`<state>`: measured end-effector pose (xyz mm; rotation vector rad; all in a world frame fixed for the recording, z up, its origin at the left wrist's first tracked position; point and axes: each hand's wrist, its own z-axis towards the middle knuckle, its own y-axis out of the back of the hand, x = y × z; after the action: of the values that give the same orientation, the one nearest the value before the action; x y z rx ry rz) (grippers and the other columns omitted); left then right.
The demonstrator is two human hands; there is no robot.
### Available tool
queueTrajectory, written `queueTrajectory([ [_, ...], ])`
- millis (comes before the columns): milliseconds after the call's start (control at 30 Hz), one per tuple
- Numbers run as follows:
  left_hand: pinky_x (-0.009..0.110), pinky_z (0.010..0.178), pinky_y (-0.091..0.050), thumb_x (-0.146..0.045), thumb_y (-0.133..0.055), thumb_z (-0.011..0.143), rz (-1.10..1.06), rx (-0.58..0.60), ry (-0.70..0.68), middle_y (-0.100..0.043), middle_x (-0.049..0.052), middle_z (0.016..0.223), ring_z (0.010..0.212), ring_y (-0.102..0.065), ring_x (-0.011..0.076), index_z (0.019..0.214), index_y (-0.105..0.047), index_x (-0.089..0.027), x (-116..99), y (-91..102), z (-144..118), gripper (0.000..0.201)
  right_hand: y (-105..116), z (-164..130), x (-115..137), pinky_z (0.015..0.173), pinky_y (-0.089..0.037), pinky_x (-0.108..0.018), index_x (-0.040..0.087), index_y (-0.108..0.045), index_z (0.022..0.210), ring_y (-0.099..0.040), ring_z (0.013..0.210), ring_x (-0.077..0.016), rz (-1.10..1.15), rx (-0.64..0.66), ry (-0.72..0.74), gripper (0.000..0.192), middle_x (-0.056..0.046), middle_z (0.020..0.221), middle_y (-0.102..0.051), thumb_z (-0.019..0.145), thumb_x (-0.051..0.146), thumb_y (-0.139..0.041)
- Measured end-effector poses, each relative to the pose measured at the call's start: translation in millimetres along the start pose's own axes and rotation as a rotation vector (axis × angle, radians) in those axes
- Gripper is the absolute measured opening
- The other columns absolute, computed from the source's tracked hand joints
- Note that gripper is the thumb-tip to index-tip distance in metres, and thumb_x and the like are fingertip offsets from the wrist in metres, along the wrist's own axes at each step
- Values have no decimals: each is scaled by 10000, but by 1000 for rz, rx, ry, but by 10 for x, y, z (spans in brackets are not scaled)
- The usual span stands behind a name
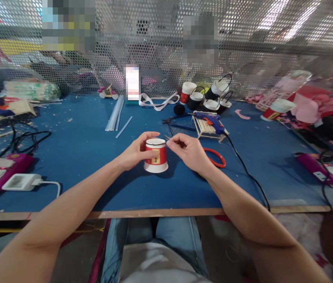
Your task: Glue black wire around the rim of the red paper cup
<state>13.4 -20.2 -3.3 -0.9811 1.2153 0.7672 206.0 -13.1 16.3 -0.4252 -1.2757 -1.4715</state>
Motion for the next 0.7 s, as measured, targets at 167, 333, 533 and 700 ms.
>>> queueTrajectory([
  [167, 342, 857, -416, -198, -721, 616, 5, -17, -12, -561, 57, 1074, 928, -550, 162, 1146, -466, -208, 19, 18, 13, 588, 10, -6, -3, 535, -354, -237, 171, -560, 740, -428, 575, -92, -27, 4, 0, 198, 7, 653, -525, 828, 345, -527],
  [333, 337, 858, -414, -191, -720, 615, 9, -27, -5, -565, 54, 1060, 919, -547, 153, 1147, -464, -206, 3, 10, 12, 591, 10, -8, 15, 544, -355, -239, 170, -558, 738, -427, 581, -94, -28, 2, -6, 196, 6, 659, -523, 828, 341, -526],
  [533, 327, 842, -417, -193, -722, 616, 11, -50, 0, -570, 44, 1020, 892, -550, 147, 1130, -473, -204, -13, 6, 10, 572, 17, -10, 19, 531, -347, -240, 174, -557, 733, -418, 571, -96, -37, 1, -1, 211, 6, 650, -514, 827, 361, -524],
  [700, 332, 841, -419, -197, -723, 616, 22, -61, 2, -573, 40, 1005, 885, -554, 149, 1120, -475, -202, -7, 5, 12, 562, 18, -9, 6, 530, -349, -240, 172, -562, 738, -420, 569, -94, -43, -11, -4, 207, 4, 656, -522, 824, 356, -528],
])
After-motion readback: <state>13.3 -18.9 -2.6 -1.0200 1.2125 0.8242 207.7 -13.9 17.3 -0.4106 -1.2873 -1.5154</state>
